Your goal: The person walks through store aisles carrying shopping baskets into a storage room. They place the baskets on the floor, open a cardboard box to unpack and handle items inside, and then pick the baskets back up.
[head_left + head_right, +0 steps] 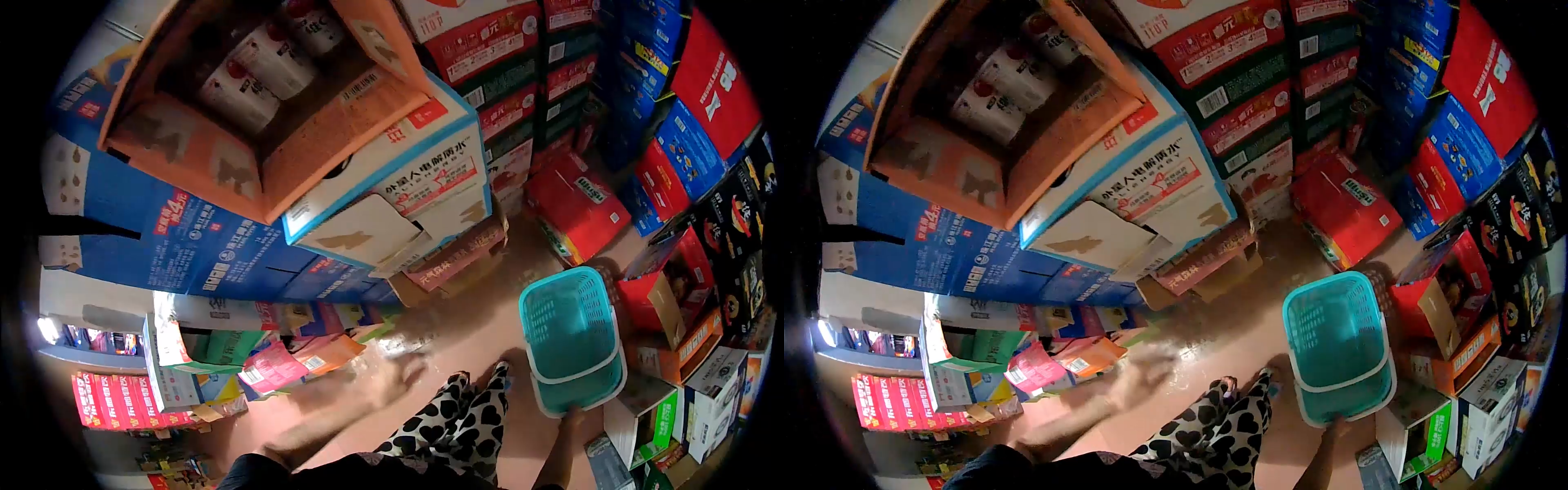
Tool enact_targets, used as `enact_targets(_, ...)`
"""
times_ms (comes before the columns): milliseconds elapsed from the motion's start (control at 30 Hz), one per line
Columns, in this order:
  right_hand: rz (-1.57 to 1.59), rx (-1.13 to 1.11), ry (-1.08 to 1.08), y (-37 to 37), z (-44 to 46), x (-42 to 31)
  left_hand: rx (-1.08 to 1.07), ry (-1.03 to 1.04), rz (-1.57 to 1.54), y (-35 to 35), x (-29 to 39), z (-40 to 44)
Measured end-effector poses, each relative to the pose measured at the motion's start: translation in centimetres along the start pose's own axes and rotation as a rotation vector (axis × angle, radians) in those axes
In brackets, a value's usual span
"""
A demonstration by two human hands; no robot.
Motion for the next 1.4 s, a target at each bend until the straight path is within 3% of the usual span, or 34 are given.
enact_targets(33,-0.082,0.088,-0.191,0.1,-2.8,-3.6,0.185,0.018,-0.021,-2.5,1.6,2.2)
enact_targets(133,-0.483,0.34,-0.765,0.2,1.4,-3.3,0.626,0.263,-0.109,-9.9,6.9,6.1)
enact_targets(200,-0.344,0.457,-0.949,2.7,-2.5,-7.2,0.795,0.536,0.095,-12.5,9.4,6.9)
enact_targets(267,-0.059,0.199,-1.176,6.5,-9.8,-14.5,0.917,0.722,0.361,-13.9,10.8,7.6)
enact_targets(333,-0.067,0.067,-1.227,10.7,-14.5,-19.4,1.022,0.735,0.511,-14.6,12.4,8.9)
enact_targets(433,0.08,-0.013,-1.509,16.3,-23.5,-28.4,1.069,0.73,0.648,-15.0,13.1,10.9)
enact_targets(533,0.387,-0.342,-1.714,20.7,-30.1,-33.0,1.133,0.735,0.831,-15.0,13.2,11.1)
enact_targets(667,0.61,-0.449,-2.181,24.1,-39.0,-36.4,1.161,0.798,0.979,-14.4,14.1,10.8)
enact_targets(733,0.697,-0.518,-2.17,25.8,-41.6,-36.3,1.181,0.811,0.782,-14.1,14.0,10.7)
enact_targets(800,0.75,-0.442,-2.202,26.7,-42.3,-36.6,1.111,0.791,0.824,-13.8,13.4,10.3)
enact_targets(867,0.785,-0.375,-2.224,26.7,-42.4,-36.6,1.084,0.816,1.093,-13.2,12.0,10.7)
enact_targets(1000,0.798,-0.429,-2.214,26.6,-42.3,-37.3,1.329,0.876,1.165,-13.5,12.2,11.6)
enact_targets(1167,0.866,-0.455,-2.08,26.2,-43.2,-39.1,1.375,0.902,1.149,-14.7,12.3,12.4)
enact_targets(1400,0.957,-0.061,-2.292,26.0,-42.5,-42.6,1.364,1.171,0.897,-16.1,12.4,13.6)
Point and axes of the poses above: each hand's wrist, its own z-axis towards the middle knuckle, its own y-axis out of the palm, x = y × z, the point moved 2 cm from there along z, towards the middle knuckle, and after that the axes turned 9 degrees about x, right-handed, at the moved point
